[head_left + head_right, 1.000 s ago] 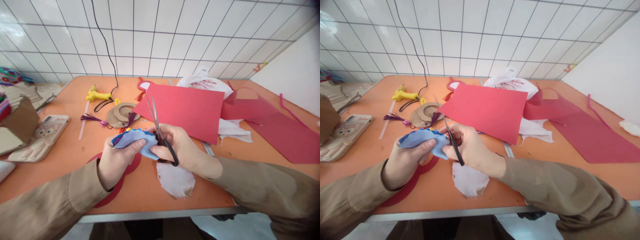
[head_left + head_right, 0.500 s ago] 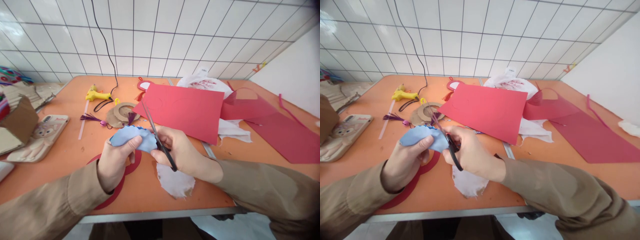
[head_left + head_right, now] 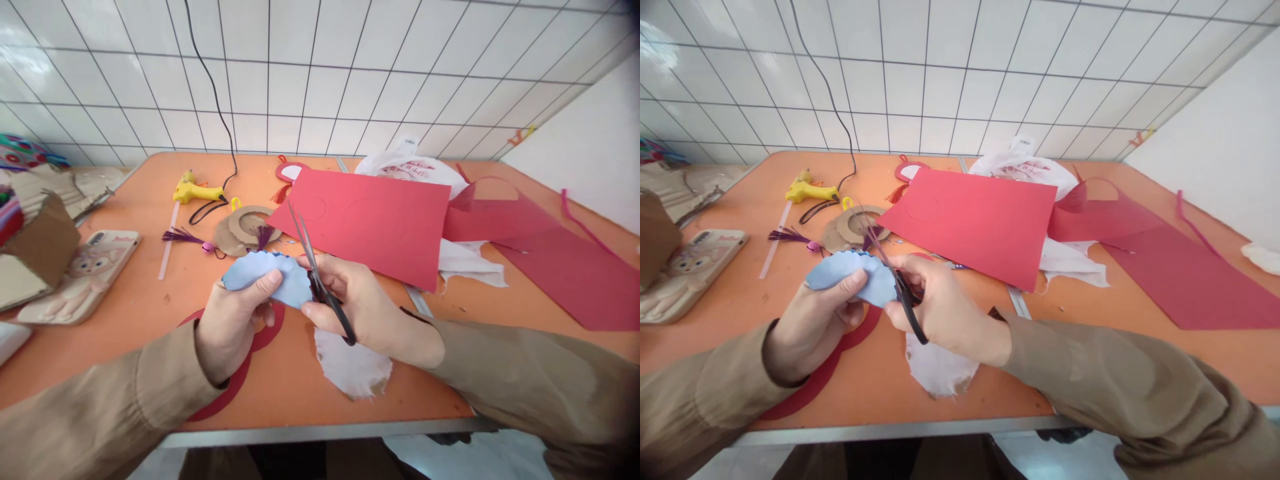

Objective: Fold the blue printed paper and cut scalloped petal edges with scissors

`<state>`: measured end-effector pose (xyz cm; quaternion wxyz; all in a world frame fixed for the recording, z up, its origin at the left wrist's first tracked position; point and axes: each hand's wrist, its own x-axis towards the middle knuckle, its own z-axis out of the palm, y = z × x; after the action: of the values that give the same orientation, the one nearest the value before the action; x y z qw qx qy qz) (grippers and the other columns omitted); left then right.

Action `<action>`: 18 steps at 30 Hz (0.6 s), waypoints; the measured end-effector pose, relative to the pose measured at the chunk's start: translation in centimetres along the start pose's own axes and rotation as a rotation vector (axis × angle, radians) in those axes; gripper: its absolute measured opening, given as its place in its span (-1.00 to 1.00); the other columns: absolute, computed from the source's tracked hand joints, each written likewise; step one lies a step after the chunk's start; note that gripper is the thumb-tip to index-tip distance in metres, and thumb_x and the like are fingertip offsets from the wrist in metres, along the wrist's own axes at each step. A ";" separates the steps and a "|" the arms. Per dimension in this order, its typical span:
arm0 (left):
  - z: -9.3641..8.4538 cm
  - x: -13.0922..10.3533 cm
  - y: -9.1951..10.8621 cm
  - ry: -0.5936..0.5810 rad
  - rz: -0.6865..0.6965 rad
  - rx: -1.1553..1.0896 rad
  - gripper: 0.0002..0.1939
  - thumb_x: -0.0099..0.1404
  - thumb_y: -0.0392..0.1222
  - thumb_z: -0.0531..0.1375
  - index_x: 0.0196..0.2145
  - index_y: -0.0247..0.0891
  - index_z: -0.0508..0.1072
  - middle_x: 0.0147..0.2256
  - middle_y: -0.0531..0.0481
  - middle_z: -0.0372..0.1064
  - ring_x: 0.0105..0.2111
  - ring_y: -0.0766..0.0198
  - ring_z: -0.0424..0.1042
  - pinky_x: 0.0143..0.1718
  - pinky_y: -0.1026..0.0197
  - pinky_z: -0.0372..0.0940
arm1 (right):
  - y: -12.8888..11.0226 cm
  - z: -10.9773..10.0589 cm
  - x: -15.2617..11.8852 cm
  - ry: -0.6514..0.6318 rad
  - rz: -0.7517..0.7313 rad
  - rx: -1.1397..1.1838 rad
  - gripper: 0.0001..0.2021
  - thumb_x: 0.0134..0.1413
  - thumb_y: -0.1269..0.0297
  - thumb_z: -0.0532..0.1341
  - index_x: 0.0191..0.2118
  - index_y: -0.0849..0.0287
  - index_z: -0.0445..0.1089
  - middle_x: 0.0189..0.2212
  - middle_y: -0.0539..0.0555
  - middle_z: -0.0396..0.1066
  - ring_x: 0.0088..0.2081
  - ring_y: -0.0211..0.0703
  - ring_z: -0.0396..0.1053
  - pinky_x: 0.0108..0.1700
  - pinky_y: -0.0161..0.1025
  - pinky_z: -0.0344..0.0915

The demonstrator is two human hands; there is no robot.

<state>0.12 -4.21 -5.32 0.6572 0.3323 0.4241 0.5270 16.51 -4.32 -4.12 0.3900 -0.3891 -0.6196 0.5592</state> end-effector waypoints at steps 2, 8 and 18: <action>-0.1 0.1 0.0 -0.012 0.005 0.012 -0.72 -0.05 -0.15 0.46 -0.42 -0.33 0.53 -0.51 0.04 0.41 -0.60 0.41 0.28 -0.75 0.42 0.20 | -0.2 0.0 0.0 0.001 0.017 0.023 -0.75 -0.23 0.45 0.24 -0.30 0.15 0.31 -0.49 -0.08 0.24 -0.49 -0.30 0.20 -0.45 -0.31 0.15; -0.5 0.3 -0.2 -0.092 0.055 0.093 -0.81 0.04 -0.17 0.42 -0.39 -0.31 0.58 -0.43 0.00 0.49 -0.59 0.42 0.33 -0.69 0.41 0.25 | -0.7 -0.9 0.1 0.095 0.037 -0.025 -0.60 -0.11 0.29 0.34 -0.09 0.19 0.34 -0.48 -0.07 0.29 -0.49 -0.29 0.27 -0.43 -0.27 0.24; -0.2 0.0 0.3 -0.231 0.021 0.170 -0.79 0.05 -0.14 0.41 -0.49 -0.35 0.55 -0.57 -0.03 0.45 -0.64 0.35 0.36 -0.67 0.35 0.25 | -1.0 -2.2 0.6 0.050 0.036 -0.242 -0.54 -0.11 0.10 0.36 -0.09 0.19 0.33 -0.43 -0.01 0.36 -0.44 -0.21 0.36 -0.40 -0.26 0.28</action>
<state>-0.18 -4.12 -5.15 0.6657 0.4497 0.3850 0.4543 18.24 -3.04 -2.97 0.3455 -0.4580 -0.6656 0.4774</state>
